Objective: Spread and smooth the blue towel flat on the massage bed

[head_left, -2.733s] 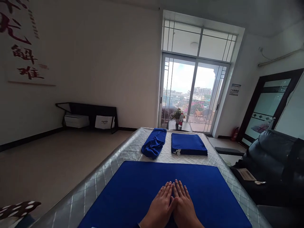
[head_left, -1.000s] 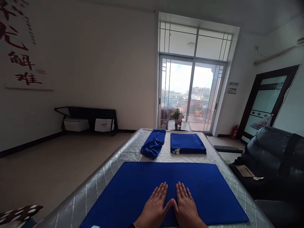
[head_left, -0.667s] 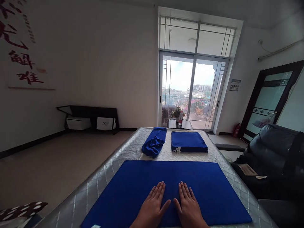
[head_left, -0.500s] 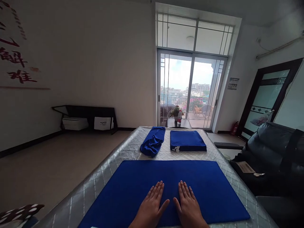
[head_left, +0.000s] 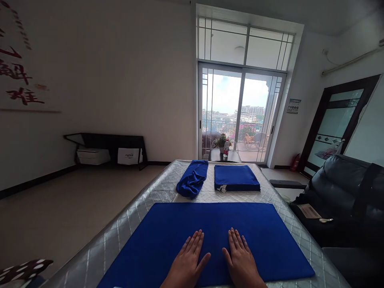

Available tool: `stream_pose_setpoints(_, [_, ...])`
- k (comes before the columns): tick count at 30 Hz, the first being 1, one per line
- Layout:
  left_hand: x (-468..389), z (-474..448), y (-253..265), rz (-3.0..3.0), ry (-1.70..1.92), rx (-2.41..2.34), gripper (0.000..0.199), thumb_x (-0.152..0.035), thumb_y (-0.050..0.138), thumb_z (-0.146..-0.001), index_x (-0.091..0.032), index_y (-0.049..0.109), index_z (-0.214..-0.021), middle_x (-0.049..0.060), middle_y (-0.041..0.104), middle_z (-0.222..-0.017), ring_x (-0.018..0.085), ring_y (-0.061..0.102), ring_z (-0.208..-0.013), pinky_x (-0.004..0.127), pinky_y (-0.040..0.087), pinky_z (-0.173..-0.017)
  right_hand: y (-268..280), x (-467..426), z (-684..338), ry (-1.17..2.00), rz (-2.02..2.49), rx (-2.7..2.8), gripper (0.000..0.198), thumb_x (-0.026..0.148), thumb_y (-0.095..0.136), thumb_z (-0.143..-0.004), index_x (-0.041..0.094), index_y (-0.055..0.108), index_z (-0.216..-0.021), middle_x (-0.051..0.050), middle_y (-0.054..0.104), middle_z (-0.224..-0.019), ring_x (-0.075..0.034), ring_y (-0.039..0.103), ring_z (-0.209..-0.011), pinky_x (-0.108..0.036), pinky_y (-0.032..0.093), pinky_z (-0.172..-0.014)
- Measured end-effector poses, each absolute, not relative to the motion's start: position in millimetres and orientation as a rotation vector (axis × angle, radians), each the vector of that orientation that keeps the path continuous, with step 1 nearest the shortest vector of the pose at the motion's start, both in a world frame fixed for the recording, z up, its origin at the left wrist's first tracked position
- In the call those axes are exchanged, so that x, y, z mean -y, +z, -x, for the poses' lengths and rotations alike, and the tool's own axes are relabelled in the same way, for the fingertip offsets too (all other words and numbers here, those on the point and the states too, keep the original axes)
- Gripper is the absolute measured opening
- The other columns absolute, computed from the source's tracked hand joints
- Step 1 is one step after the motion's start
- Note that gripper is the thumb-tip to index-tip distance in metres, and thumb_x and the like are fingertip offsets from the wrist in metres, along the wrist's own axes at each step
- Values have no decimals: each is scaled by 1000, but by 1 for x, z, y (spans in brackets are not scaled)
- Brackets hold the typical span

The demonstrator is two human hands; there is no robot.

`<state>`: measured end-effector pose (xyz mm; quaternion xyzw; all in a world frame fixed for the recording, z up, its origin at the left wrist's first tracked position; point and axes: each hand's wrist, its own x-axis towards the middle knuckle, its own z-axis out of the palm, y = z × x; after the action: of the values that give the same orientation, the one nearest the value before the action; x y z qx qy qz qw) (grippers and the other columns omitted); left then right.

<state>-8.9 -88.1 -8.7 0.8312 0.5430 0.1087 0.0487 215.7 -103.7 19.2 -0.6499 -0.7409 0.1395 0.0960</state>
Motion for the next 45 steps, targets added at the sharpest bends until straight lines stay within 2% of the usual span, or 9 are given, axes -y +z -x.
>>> stream_pose_setpoints(12, [91,10,0,-2489,322,-1685,71,-63,23,-98,-17,20,-153,7,22,-160,26,23,-148,46,28,-120,19,104,-218,409,1921,2200,74,62,18,-97,14,19,-154,-3,15,-161,-20,11,-150,-41,10,-123])
stream_pose_setpoints(18, [87,14,-3,-2497,277,-1654,73,-65,24,-97,-18,18,-153,8,21,-160,26,24,-148,45,28,-119,16,105,-219,391,1916,2209,75,62,22,-97,14,18,-154,-4,14,-161,-21,10,-150,-42,10,-123])
stream_pose_setpoints(25, [81,19,-19,-2534,313,-1667,71,-65,25,-97,-22,19,-153,4,25,-160,27,28,-147,43,30,-118,14,104,-220,401,1897,2198,76,64,16,-96,15,19,-154,-2,13,-161,-21,11,-150,-42,11,-123])
stream_pose_setpoints(30, [90,16,-9,-2499,303,-1697,73,-65,23,-97,-19,17,-153,7,22,-160,26,26,-147,45,30,-118,17,105,-222,407,1941,2200,74,62,16,-97,15,18,-154,-2,14,-161,-20,10,-150,-41,10,-123])
stream_pose_setpoints(40, [88,19,-14,-2487,305,-1700,73,-66,25,-97,-22,16,-153,6,22,-161,28,26,-147,46,31,-118,15,106,-227,414,1911,2193,71,60,15,-98,17,17,-155,0,14,-161,-20,11,-150,-42,11,-123])
stream_pose_setpoints(45, [88,22,-15,-2476,307,-1722,73,-66,26,-96,-22,15,-153,4,21,-161,27,25,-147,46,30,-118,18,108,-230,417,1944,2181,76,65,15,-96,16,18,-154,-1,13,-161,-21,10,-150,-42,9,-123])
